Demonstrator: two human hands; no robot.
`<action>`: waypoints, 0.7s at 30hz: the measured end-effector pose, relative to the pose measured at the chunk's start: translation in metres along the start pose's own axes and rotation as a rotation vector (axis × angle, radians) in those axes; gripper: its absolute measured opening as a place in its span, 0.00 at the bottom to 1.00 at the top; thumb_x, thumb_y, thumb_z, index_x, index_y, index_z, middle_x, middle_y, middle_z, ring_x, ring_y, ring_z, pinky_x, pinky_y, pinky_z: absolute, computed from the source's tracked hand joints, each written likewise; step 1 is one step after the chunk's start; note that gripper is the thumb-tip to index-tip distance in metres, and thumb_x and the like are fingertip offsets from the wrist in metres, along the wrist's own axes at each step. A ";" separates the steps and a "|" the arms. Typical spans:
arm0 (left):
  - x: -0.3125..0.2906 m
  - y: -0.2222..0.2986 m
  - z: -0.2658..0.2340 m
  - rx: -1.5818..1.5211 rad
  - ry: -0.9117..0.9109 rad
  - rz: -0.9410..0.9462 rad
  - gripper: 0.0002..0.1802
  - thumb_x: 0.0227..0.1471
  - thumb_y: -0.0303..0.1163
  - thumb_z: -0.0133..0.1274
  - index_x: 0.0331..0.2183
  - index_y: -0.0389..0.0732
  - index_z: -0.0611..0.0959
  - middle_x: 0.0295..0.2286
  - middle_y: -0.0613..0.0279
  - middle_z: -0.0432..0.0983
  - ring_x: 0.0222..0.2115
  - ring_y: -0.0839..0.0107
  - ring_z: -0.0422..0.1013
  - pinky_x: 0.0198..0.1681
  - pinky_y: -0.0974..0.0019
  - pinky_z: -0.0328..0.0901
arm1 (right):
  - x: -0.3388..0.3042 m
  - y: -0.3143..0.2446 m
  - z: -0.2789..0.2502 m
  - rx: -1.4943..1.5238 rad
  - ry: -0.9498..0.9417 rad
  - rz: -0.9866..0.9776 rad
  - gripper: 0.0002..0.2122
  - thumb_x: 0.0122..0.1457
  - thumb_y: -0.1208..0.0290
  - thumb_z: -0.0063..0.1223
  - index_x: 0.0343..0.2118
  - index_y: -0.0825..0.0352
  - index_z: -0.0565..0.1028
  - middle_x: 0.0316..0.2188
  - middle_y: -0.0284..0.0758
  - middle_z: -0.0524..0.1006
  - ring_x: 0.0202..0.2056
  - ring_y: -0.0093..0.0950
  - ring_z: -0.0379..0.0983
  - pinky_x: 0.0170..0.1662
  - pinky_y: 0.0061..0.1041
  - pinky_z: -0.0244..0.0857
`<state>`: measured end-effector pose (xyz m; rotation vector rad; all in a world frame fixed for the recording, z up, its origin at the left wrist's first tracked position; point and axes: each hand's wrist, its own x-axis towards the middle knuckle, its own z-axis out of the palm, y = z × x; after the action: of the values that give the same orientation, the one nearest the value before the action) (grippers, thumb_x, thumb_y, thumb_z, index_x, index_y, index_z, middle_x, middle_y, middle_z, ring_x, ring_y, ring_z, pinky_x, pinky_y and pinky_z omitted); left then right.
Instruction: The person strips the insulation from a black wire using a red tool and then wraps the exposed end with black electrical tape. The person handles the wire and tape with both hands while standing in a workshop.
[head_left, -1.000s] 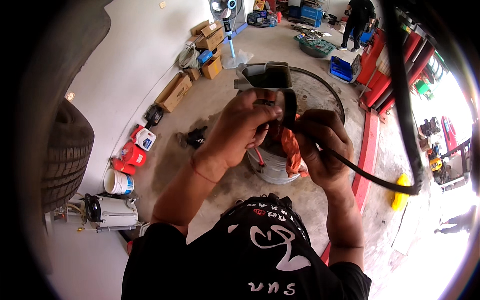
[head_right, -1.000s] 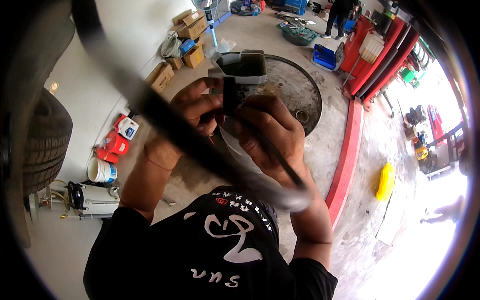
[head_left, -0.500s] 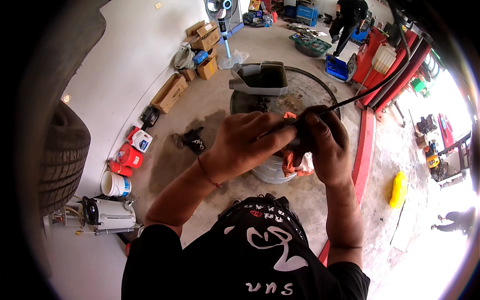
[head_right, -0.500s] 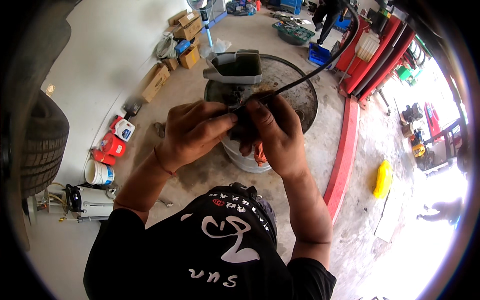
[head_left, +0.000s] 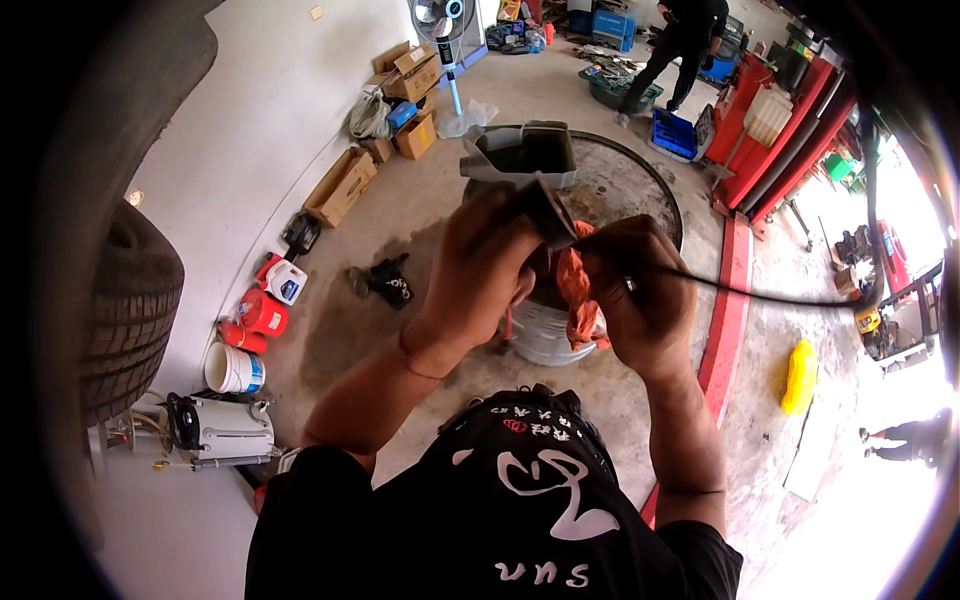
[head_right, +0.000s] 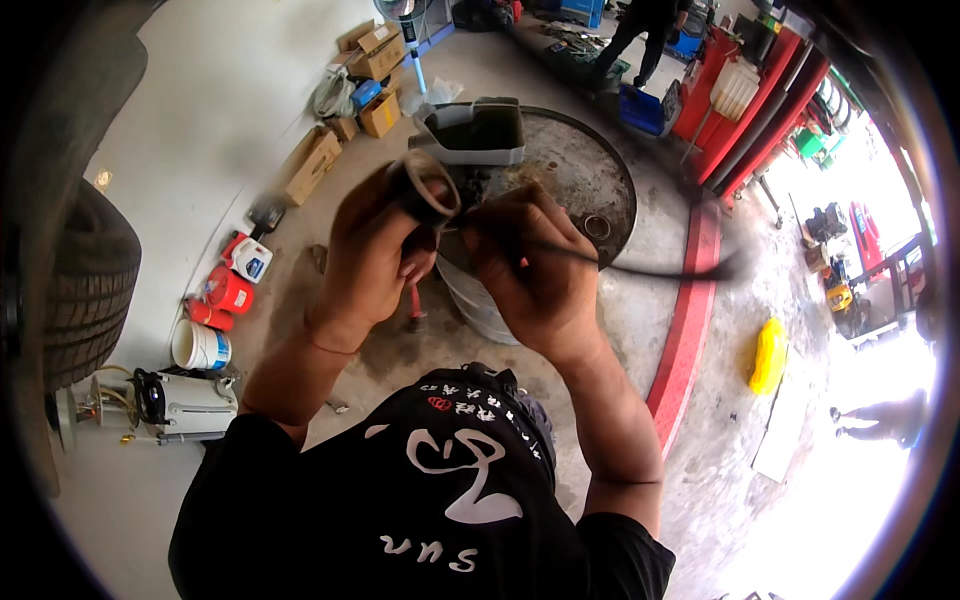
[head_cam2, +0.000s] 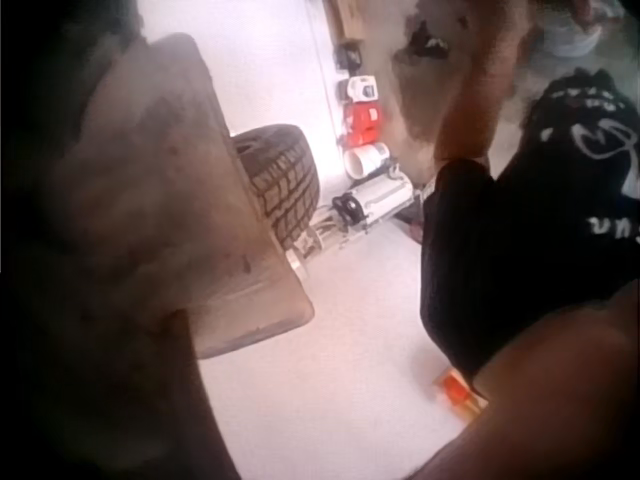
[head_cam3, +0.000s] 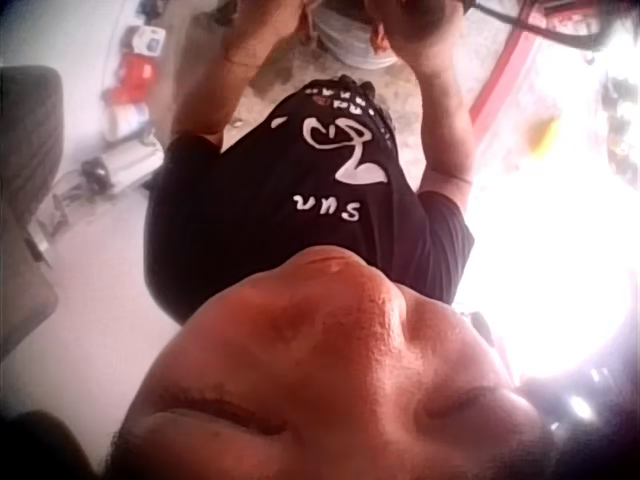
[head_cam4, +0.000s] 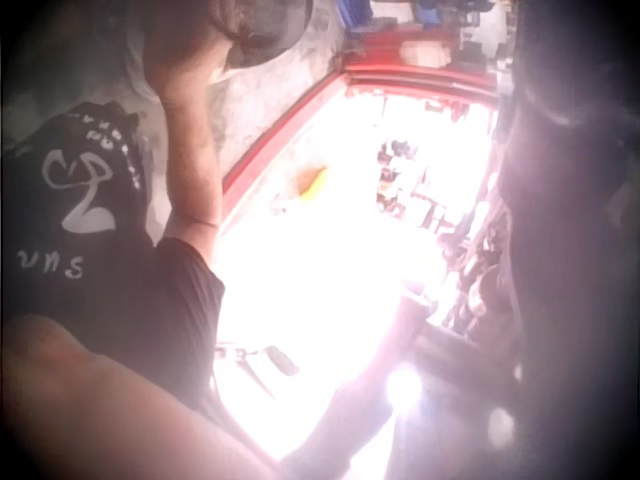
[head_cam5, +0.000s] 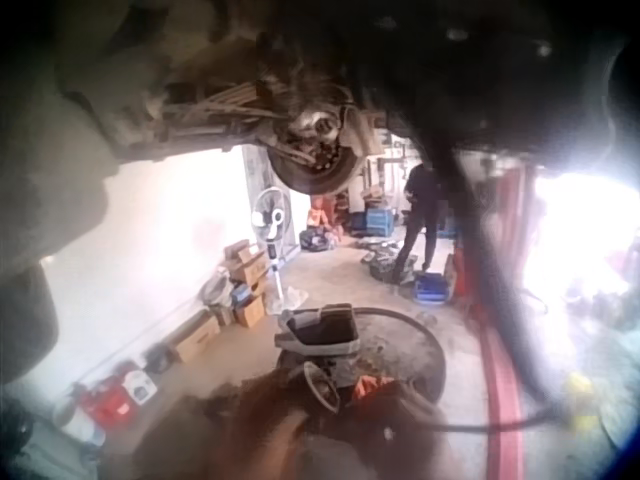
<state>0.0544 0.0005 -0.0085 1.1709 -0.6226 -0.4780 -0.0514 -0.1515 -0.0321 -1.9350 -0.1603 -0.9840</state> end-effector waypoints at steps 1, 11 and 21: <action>0.004 0.009 0.001 -0.049 -0.025 -0.161 0.05 0.57 0.24 0.51 0.37 0.34 0.77 0.19 0.68 0.72 0.14 0.85 0.62 0.17 0.78 0.55 | 0.000 0.002 -0.001 -0.041 0.001 -0.070 0.09 0.58 0.78 0.60 0.42 0.68 0.78 0.31 0.38 0.79 0.27 0.31 0.77 0.31 0.24 0.69; 0.005 -0.005 -0.021 0.819 -0.139 0.848 0.20 0.50 0.19 0.55 0.47 0.38 0.78 0.36 0.59 0.76 0.28 0.72 0.73 0.27 0.71 0.67 | -0.001 -0.010 0.000 0.277 0.045 0.392 0.07 0.65 0.72 0.55 0.38 0.71 0.74 0.24 0.33 0.78 0.20 0.19 0.72 0.22 0.18 0.63; 0.011 -0.004 -0.028 1.100 -0.226 1.199 0.25 0.36 0.19 0.66 0.42 0.42 0.81 0.36 0.60 0.79 0.28 0.66 0.78 0.27 0.67 0.72 | 0.008 -0.015 -0.002 0.453 -0.080 0.555 0.14 0.65 0.61 0.57 0.33 0.71 0.74 0.20 0.31 0.75 0.15 0.15 0.67 0.16 0.15 0.58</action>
<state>0.0813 0.0114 -0.0177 1.4684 -1.7325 0.8920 -0.0540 -0.1468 -0.0158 -1.4781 0.1011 -0.4507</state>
